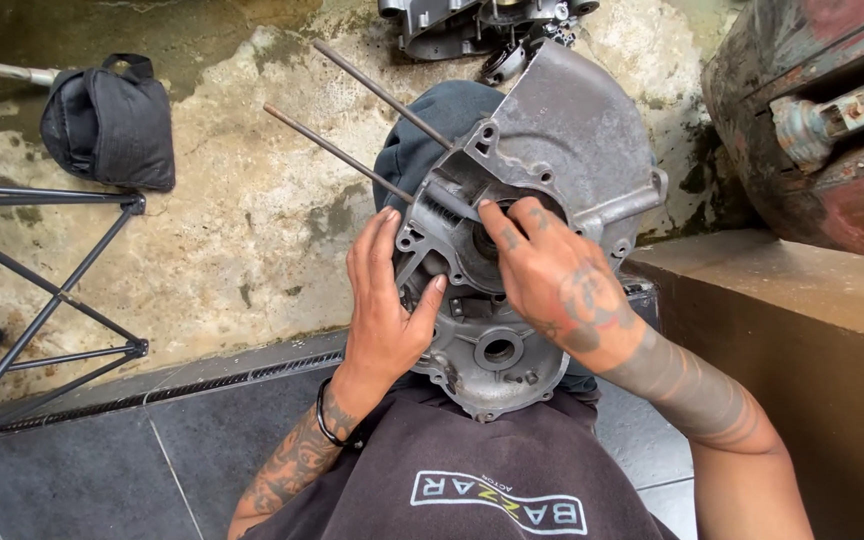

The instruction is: The person sits on the floor and cleans a disassembled motorcycle engine casing using a wire brush. They scrub the internal surfaces, bolt holes, and outer edges of the metal part while holding it on their lap.

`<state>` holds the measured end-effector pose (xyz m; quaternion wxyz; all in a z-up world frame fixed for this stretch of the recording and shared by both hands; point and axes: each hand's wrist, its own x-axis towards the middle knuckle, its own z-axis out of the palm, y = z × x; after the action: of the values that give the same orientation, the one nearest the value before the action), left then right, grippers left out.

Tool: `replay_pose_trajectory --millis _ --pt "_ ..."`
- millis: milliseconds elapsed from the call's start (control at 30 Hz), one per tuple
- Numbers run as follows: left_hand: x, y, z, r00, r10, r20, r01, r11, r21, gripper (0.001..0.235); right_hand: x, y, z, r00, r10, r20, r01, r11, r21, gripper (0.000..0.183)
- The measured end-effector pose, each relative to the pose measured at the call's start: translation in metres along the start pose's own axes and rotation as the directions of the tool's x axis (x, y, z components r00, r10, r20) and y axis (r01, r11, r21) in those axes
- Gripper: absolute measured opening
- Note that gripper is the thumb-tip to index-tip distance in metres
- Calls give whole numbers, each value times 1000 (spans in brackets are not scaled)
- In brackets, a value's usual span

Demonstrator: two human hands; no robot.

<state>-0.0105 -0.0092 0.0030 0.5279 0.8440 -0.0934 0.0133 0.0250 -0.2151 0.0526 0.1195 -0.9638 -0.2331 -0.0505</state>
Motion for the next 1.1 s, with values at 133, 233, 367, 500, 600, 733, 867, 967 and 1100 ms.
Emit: replay_pose_trajectory --millis 133,233,367,500,600,733,867,967,1100 --pt "0 -2 1 1000 -4 -4 4 1000 -19 73 -5 -4 -11 1000 2 -30 -9 974 -228 32" --pt "2 -3 1 1000 11 -5 -11 1000 -8 72 -6 -12 -12 999 0 50 4 996 -88 29" --pt "1 -4 1 1000 11 3 -11 999 -30 72 -6 -16 -11 1000 5 -13 -8 971 -237 32" --pt "-2 -9 1 1000 13 -4 -13 999 -30 71 1 -12 -19 998 40 41 -37 997 -65 27" --pt "-1 -11 3 1000 25 -10 -25 999 -20 72 0 -10 -16 997 69 17 -66 988 -141 27" --pt "-1 -10 2 1000 14 -3 -14 999 -40 71 -2 -14 -17 992 78 100 -88 990 108 25" --pt "-1 -11 3 1000 21 -7 -21 999 -36 71 -1 -12 -21 993 89 73 -95 992 88 23" --pt "-3 -11 3 1000 21 -15 -21 999 -32 71 -4 -6 -16 992 97 75 -107 985 133 21" --pt "0 -7 3 1000 15 -14 -15 999 -49 71 -3 -11 -17 995 75 72 -92 957 276 20"
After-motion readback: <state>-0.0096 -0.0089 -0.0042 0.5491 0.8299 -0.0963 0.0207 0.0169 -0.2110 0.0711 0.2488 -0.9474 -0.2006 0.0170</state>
